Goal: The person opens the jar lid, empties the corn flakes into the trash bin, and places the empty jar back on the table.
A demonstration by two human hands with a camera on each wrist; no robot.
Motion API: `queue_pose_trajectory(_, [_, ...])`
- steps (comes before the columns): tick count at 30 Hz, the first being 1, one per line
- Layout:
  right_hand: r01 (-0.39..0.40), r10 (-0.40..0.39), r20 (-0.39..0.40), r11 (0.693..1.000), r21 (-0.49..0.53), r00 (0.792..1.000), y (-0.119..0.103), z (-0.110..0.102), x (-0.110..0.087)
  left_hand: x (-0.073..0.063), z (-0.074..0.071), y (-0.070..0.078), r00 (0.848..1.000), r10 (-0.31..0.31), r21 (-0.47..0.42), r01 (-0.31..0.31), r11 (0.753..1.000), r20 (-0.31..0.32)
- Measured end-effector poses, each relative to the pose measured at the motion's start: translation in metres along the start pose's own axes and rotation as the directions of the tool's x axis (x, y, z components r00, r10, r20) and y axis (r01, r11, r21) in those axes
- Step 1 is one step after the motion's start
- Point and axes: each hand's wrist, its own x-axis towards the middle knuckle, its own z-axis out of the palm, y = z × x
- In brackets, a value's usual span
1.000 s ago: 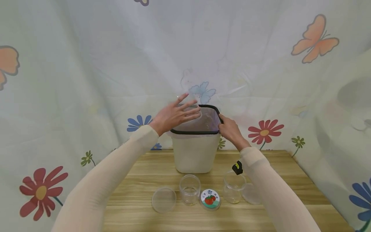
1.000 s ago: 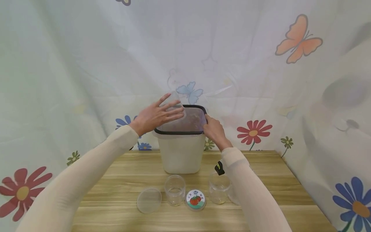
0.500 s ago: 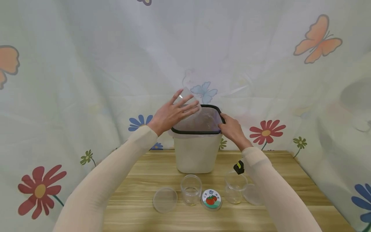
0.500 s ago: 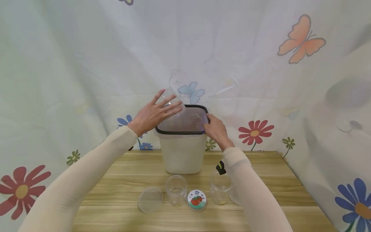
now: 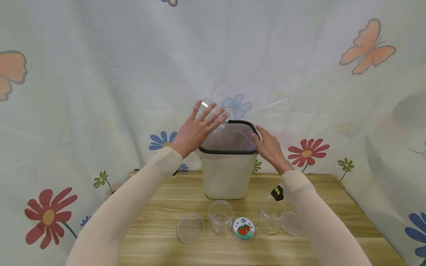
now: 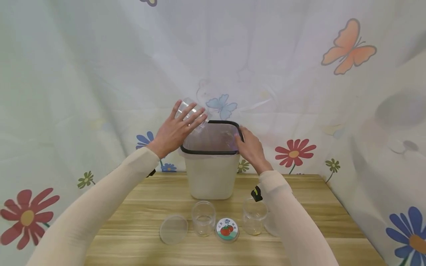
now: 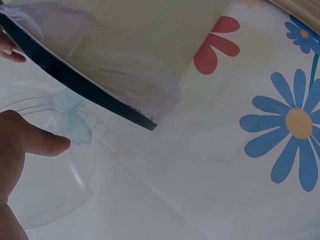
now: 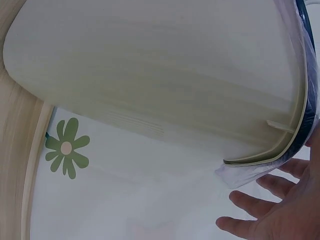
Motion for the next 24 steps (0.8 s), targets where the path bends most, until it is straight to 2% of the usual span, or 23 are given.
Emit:
queue_pose_trajectory(6, [0.050,-0.049,-0.035,0.999,0.011,0.998,0.001,-0.003,-0.003,0.001,-0.004,0.005,0.997,-0.077,-0.090,0.075,0.993,-0.017])
queue_pose_trajectory(14, [0.112,-0.113,-0.062,0.994,-0.011,0.992,-0.005,-0.010,-0.012,0.005,-0.008,0.005,0.980,-0.196,-0.234,0.185,0.954,-0.027])
queue_pose_trajectory(17, [0.149,-0.149,-0.068,0.989,-0.017,0.986,-0.009,-0.013,-0.019,0.005,-0.011,0.004,0.971,-0.237,-0.283,0.219,0.934,-0.029])
queue_pose_trajectory(24, [0.228,-0.231,-0.103,0.973,-0.043,0.967,-0.017,-0.017,-0.034,0.003,-0.018,0.000,0.944,-0.328,-0.409,0.288,0.866,-0.029])
